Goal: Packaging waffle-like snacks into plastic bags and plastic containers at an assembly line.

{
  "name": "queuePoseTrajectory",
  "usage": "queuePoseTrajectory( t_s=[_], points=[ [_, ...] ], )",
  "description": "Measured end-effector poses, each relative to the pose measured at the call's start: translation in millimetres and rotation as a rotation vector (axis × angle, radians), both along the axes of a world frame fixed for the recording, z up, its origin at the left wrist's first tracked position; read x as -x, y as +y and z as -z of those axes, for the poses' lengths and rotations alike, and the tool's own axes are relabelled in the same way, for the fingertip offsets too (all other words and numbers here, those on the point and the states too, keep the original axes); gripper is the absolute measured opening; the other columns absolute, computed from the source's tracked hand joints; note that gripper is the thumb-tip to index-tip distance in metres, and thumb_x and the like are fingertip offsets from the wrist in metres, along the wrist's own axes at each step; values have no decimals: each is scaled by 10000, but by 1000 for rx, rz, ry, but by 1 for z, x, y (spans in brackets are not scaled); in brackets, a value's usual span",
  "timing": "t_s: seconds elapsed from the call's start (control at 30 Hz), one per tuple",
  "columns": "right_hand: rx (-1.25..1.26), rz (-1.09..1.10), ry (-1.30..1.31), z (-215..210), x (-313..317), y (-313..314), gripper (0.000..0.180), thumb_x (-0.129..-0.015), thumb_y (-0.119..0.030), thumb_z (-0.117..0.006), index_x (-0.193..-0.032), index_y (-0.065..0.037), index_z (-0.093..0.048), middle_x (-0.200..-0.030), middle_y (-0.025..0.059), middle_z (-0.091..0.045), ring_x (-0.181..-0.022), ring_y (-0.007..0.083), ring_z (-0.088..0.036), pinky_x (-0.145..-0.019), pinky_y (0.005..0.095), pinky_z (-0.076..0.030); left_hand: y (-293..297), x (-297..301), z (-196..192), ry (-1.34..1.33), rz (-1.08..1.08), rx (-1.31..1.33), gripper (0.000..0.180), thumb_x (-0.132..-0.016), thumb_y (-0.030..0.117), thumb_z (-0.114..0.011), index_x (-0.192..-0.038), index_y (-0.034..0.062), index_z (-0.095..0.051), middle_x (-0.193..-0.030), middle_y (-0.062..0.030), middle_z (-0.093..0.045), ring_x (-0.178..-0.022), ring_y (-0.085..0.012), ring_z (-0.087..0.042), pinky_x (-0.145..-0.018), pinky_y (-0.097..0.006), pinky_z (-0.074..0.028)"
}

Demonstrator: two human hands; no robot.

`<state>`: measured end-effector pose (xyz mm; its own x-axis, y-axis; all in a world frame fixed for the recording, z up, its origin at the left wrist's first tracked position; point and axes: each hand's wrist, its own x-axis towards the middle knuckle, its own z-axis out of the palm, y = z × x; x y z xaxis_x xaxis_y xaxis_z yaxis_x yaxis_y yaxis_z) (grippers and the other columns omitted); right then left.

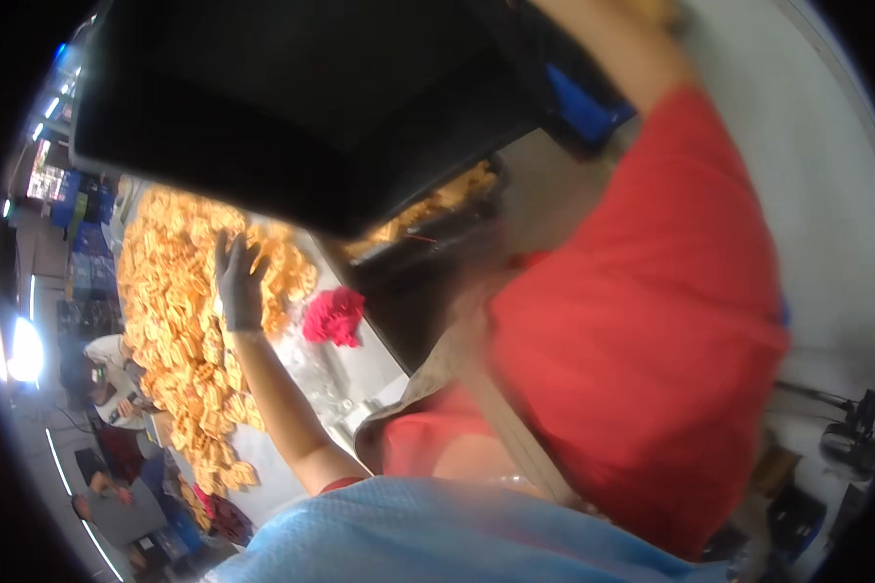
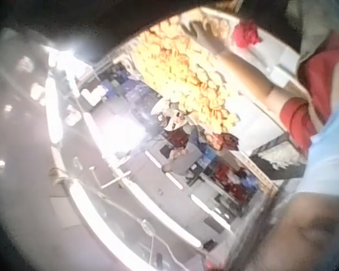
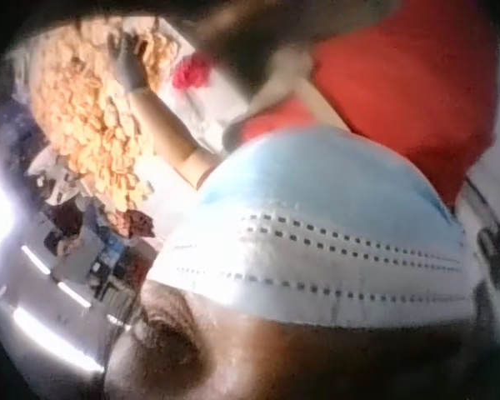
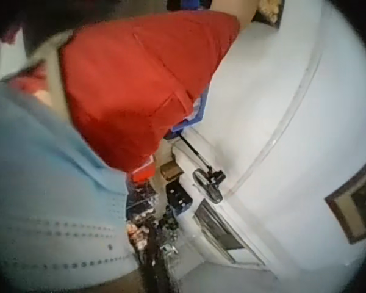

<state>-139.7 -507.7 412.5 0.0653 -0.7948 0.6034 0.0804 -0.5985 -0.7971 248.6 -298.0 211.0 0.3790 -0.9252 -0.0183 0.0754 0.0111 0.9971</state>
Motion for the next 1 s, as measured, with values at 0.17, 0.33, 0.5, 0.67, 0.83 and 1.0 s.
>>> queuePoseTrajectory(
  t_s=[0.17,0.33,0.5,0.67,0.83,1.0],
  points=[
    [396,378,382,6,78,-6,230,-777,-91,-644,-986,3,-665,-891,129,-654,-818,222,-624,-774,305,-494,-35,60,116,177,277,-66,489,-898,330,-588,-1284,76,-426,-1129,-88,-536,-944,-214,-566,-815,-363,-475],
    [789,881,854,-9,173,-19,289,-835,-24,-554,-1083,-113,-672,-1044,167,-652,-988,294,-614,-877,307,-481,-109,240,151,726,566,-132,438,-898,394,-570,-1199,82,-505,-1135,-86,-549,-986,-227,-549,-834,-394,-463],
    [437,439,354,-23,314,-85,258,-883,-129,-520,-1091,-48,-651,-1093,162,-650,-1035,273,-595,-926,336,-452,-128,349,125,533,780,30,482,-919,359,-560,-1298,76,-467,-1135,-82,-555,-979,-207,-562,-848,-339,-467],
    [418,1027,596,11,380,-153,248,-901,-164,-492,-1042,-36,-652,-1052,158,-655,-1035,268,-584,-916,354,-449,-112,340,143,283,609,-185,483,-905,269,-569,-1328,71,-449,-1160,-74,-553,-1019,-199,-553,-786,-304,-482],
    [364,1484,778,48,533,-218,320,-890,-233,-503,-1053,5,-641,-1097,200,-629,-1039,278,-584,-904,354,-445,-108,328,183,361,521,-94,507,-897,228,-583,-1337,31,-429,-1187,-90,-541,-994,-200,-580,-784,-312,-502],
    [-205,1169,-516,114,457,-203,463,-819,-313,-594,-1057,83,-614,-1146,220,-604,-1065,309,-569,-907,377,-441,-77,297,164,327,359,-117,510,-930,229,-536,-1366,23,-372,-1231,-106,-522,-1104,-248,-554,-873,-368,-509]
  ],
)
